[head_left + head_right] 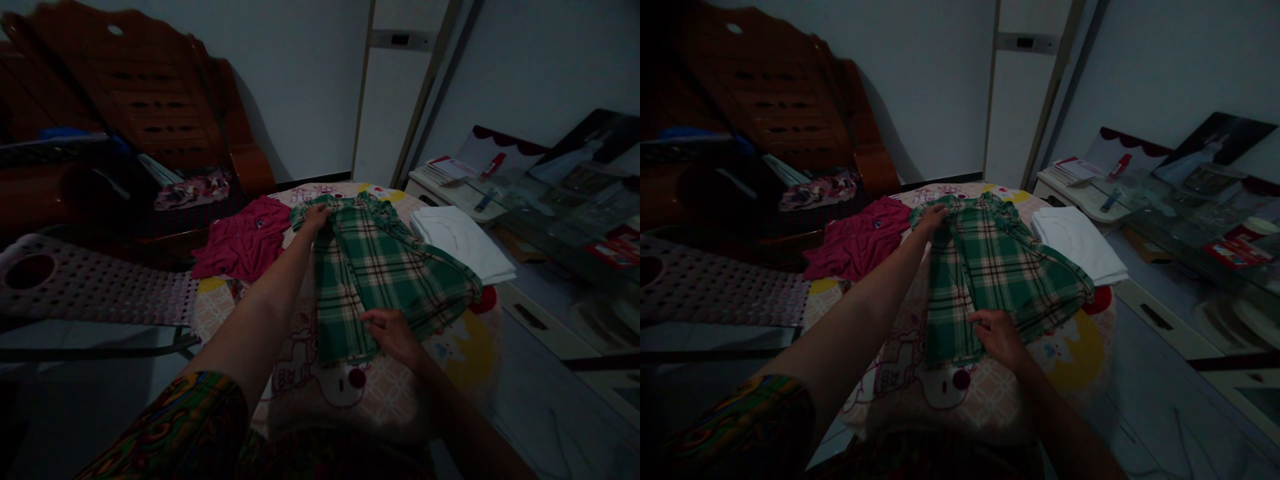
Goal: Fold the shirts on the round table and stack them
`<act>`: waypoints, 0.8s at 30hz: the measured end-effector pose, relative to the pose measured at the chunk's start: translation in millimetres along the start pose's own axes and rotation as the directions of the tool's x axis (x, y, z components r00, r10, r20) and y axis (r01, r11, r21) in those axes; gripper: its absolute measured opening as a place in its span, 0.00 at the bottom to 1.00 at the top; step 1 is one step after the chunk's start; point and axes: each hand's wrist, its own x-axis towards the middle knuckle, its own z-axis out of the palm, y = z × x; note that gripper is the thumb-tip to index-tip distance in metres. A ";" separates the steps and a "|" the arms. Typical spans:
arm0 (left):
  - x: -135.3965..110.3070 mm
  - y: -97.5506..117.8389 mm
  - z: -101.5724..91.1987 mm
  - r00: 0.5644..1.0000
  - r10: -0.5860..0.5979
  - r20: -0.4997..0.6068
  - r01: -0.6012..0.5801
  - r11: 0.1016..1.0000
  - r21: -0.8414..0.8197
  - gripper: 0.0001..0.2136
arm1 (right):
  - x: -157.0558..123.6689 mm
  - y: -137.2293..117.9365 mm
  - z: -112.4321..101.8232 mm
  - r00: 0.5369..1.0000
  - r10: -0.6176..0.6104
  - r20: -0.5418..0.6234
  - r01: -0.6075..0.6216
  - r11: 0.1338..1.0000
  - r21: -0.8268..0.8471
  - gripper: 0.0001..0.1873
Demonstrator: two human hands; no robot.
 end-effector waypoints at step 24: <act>-13.4 -5.3 0.6 0.915 0.231 0.331 -0.314 0.923 0.223 0.31 | -1.2 -1.8 -5.7 0.999 0.037 0.026 -0.035 0.996 -0.081 0.15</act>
